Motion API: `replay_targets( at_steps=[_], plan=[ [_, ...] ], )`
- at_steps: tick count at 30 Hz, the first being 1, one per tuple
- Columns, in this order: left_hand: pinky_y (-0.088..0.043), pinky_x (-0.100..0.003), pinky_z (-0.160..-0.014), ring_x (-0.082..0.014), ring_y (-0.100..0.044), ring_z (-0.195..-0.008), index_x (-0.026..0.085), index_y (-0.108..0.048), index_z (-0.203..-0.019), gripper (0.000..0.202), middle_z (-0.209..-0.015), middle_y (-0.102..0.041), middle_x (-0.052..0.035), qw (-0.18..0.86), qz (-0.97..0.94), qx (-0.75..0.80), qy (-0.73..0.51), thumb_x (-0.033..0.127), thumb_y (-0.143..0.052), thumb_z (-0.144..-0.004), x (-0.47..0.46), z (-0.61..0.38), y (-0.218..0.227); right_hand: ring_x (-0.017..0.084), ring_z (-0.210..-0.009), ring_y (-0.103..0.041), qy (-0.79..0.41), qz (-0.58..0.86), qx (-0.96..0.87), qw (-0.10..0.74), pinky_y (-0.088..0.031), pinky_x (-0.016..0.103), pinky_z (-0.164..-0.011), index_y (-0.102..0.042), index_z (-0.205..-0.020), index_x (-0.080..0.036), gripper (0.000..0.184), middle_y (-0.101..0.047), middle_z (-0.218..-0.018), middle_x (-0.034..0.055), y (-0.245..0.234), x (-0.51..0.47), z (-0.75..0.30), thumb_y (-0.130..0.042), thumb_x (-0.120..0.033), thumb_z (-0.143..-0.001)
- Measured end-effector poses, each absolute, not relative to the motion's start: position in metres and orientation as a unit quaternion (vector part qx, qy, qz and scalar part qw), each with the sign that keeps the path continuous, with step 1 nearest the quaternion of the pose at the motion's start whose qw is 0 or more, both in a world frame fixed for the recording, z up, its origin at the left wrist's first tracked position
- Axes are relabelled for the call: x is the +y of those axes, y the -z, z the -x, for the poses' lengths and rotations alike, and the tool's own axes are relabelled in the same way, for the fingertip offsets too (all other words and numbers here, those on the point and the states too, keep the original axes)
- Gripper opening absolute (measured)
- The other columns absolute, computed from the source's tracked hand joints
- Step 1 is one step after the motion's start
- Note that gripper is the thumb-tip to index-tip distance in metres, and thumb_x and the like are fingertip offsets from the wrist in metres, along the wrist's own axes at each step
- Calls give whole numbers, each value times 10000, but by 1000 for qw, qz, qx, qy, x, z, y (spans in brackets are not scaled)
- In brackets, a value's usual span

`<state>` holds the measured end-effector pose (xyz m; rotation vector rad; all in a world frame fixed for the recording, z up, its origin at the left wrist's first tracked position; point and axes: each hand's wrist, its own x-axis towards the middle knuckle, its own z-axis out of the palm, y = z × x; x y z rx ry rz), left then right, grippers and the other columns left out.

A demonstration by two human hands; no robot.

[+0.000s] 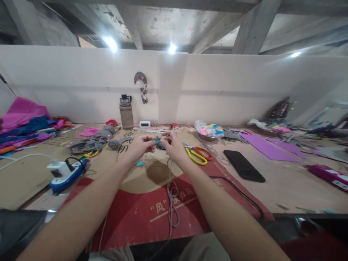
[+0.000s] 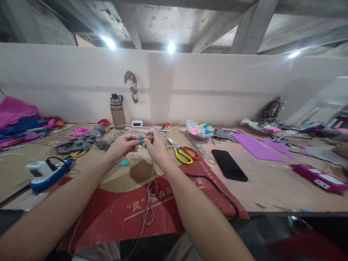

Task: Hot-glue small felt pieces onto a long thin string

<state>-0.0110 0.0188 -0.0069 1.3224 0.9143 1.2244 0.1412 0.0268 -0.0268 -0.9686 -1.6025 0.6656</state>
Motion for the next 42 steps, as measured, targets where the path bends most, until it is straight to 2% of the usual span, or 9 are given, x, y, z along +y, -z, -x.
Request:
replay_targets(
  at_steps=[4,8,12,17,21,25,30,35,42],
  plan=[
    [-476,-252,-578,-85,-555,-537,130,-570,-777,273,-635,-578,12,535,-555,380,-512,238,-747,-600,20,9,10,101,-546,-418,-268,417,-681,540,-343,212,-518,-480,-940,-194,205,-413,-594,-71,26,24,-140,-469,-316,-776],
    [-494,-292,-645,-114,-596,-599,126,-571,-803,276,-676,-605,-7,539,-573,364,-500,203,-737,-596,19,8,11,106,-576,-444,-261,421,-693,523,-364,224,-553,-524,-799,-187,132,-498,-633,-40,24,25,-143,-452,-295,-774],
    [-493,-312,-680,-146,-614,-687,118,-616,-810,212,-734,-627,-42,557,-583,352,-475,179,-679,-617,15,12,2,112,-574,-446,-223,437,-713,501,-352,226,-561,-535,-754,-188,126,-501,-610,-39,18,24,-148,-444,-272,-778],
    [-462,-253,-595,-121,-576,-635,116,-666,-780,167,-729,-636,-54,493,-624,387,-466,207,-624,-647,16,20,-5,119,-616,-454,-138,447,-767,439,-332,231,-585,-562,-756,-185,112,-521,-651,-18,15,21,-152,-459,-219,-784],
    [-443,-236,-538,-115,-557,-551,131,-668,-796,177,-618,-629,-41,445,-680,401,-423,252,-649,-668,18,21,-2,135,-712,-494,-95,438,-794,410,-348,247,-644,-583,-775,-185,116,-567,-751,13,14,18,-152,-467,-181,-781],
    [-465,-242,-535,-117,-572,-529,137,-630,-730,154,-583,-628,-42,466,-663,417,-411,270,-676,-668,18,18,2,129,-657,-482,-114,448,-784,416,-350,248,-616,-579,-829,-184,117,-551,-710,3,15,17,-150,-471,-202,-784],
    [-496,-259,-574,-115,-590,-530,118,-587,-672,137,-575,-627,-47,495,-593,439,-459,208,-685,-640,19,14,5,125,-661,-485,-129,426,-763,469,-370,244,-622,-478,-998,-170,251,-517,-728,-16,17,18,-148,-485,-179,-747],
    [-505,-261,-601,-102,-585,-525,124,-539,-617,194,-568,-609,-27,517,-542,420,-512,210,-713,-609,20,13,6,131,-680,-490,-126,395,-778,473,-379,254,-644,-509,-828,-187,73,-547,-746,6,15,15,-147,-446,-214,-801],
    [-498,-244,-591,-107,-598,-567,138,-486,-600,220,-567,-578,-11,549,-489,398,-549,165,-704,-618,21,9,5,136,-678,-497,-135,429,-753,480,-368,257,-651,-532,-761,-187,93,-567,-719,8,15,11,-142,-461,-215,-813]
  ],
)
